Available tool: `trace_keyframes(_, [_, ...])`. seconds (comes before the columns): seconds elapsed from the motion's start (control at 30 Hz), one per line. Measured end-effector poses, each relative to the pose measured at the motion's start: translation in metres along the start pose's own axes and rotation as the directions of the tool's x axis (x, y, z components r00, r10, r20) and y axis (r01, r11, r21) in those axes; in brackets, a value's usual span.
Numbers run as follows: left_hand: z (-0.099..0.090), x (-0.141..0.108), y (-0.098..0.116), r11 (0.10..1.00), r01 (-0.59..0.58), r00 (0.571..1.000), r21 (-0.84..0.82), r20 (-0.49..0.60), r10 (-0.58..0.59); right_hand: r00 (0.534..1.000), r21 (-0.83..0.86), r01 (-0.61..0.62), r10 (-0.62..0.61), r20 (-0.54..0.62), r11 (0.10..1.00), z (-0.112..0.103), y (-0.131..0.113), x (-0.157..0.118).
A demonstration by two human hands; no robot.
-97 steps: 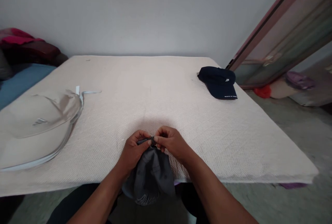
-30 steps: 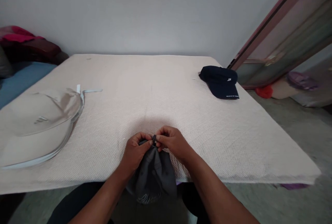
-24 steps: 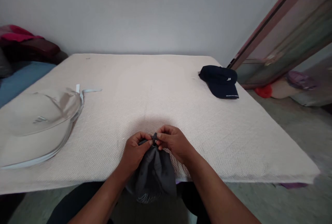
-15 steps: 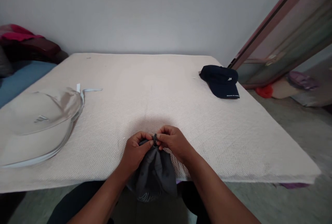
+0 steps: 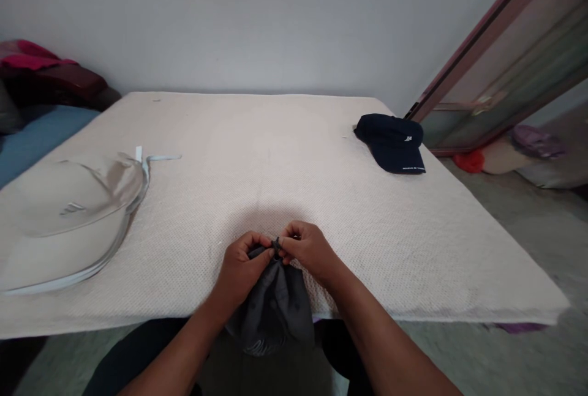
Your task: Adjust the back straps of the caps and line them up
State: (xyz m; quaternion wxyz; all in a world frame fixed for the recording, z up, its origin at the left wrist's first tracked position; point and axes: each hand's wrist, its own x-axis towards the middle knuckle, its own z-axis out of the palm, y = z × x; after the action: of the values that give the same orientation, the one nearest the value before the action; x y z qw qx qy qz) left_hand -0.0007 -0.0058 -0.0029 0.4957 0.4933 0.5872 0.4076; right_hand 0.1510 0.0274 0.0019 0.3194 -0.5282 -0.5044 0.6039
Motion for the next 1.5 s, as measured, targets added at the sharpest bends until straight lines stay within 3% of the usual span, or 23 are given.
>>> trace_keyframes(0.57, [-0.0006, -0.0010, 0.0012, 0.999, 0.011, 1.000, 0.033, 0.010, -0.012, 0.999, -0.069, 0.010, -0.007, 0.043, 0.998, -0.0033, -0.0044, -0.0017])
trace_keyframes(0.87, [0.0015, 0.0012, -0.0031, 0.987, 0.083, 0.996, -0.141, 0.030, -0.079, 1.000, -0.075, 0.028, -0.029, -0.009, 0.997, -0.0006, -0.0068, -0.0032])
trace_keyframes(1.27, [0.0001, 0.0000, -0.0004, 0.996, 0.057, 0.998, -0.061, 0.011, -0.057, 0.992, -0.187, 0.121, -0.122, 0.005, 0.975, -0.0015, -0.0028, -0.0032])
trace_keyframes(1.5, [0.0008, 0.0015, -0.0044, 0.995, 0.066, 0.998, -0.074, 0.022, -0.065, 0.995, -0.113, 0.100, -0.097, 0.035, 0.989, -0.0033, -0.0020, -0.0023])
